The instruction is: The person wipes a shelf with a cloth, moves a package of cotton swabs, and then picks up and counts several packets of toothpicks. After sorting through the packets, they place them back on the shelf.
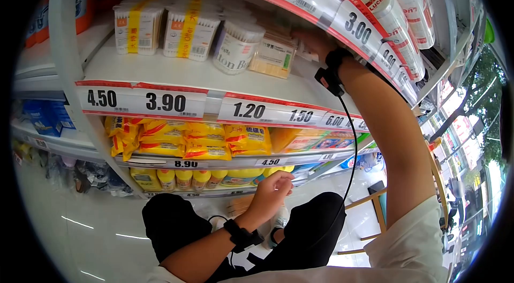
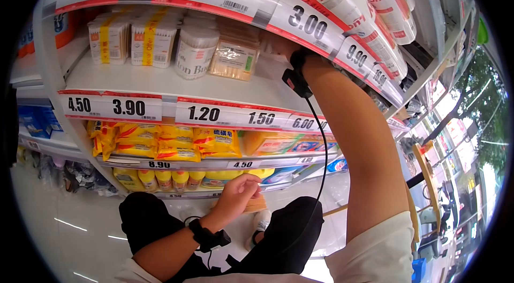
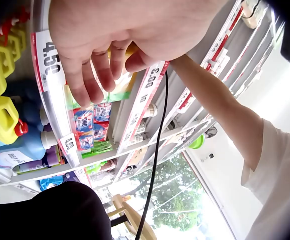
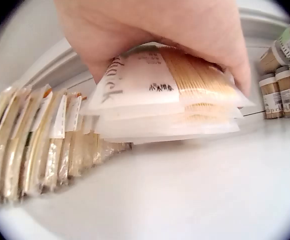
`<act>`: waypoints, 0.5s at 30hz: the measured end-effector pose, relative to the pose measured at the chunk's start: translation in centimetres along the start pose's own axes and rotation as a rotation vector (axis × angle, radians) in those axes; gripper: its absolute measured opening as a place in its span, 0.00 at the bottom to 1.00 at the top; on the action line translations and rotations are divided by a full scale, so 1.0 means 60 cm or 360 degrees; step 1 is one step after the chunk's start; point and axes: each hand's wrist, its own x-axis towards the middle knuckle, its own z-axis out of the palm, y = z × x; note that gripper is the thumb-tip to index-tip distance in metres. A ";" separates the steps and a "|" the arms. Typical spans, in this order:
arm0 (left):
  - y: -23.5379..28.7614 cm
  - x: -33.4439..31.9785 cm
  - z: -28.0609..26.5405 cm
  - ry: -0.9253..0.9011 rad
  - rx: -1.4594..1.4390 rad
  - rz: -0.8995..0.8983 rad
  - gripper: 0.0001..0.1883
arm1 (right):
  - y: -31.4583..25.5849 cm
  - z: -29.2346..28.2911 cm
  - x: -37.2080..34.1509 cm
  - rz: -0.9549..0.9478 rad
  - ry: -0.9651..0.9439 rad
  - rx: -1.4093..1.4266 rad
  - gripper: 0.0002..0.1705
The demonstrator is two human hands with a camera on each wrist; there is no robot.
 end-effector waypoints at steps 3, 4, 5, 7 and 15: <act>0.002 0.002 0.001 0.0017 -0.0010 0.0027 0.10 | 0.003 0.024 0.042 -0.0320 0.0169 -0.0181 0.34; 0.003 0.003 0.001 0.0021 -0.0014 0.0048 0.10 | -0.001 0.030 0.053 -0.0332 0.0143 -0.0186 0.34; 0.002 0.005 0.001 0.0046 -0.0017 0.0046 0.10 | -0.004 0.035 0.063 -0.0337 0.0118 -0.0186 0.34; 0.001 0.006 0.001 0.0054 0.0034 0.0125 0.10 | -0.010 0.048 0.079 -0.0361 0.0077 -0.0186 0.35; 0.000 0.013 0.006 0.0073 0.0099 0.0148 0.09 | -0.013 0.070 0.098 -0.0353 -0.0034 -0.0172 0.36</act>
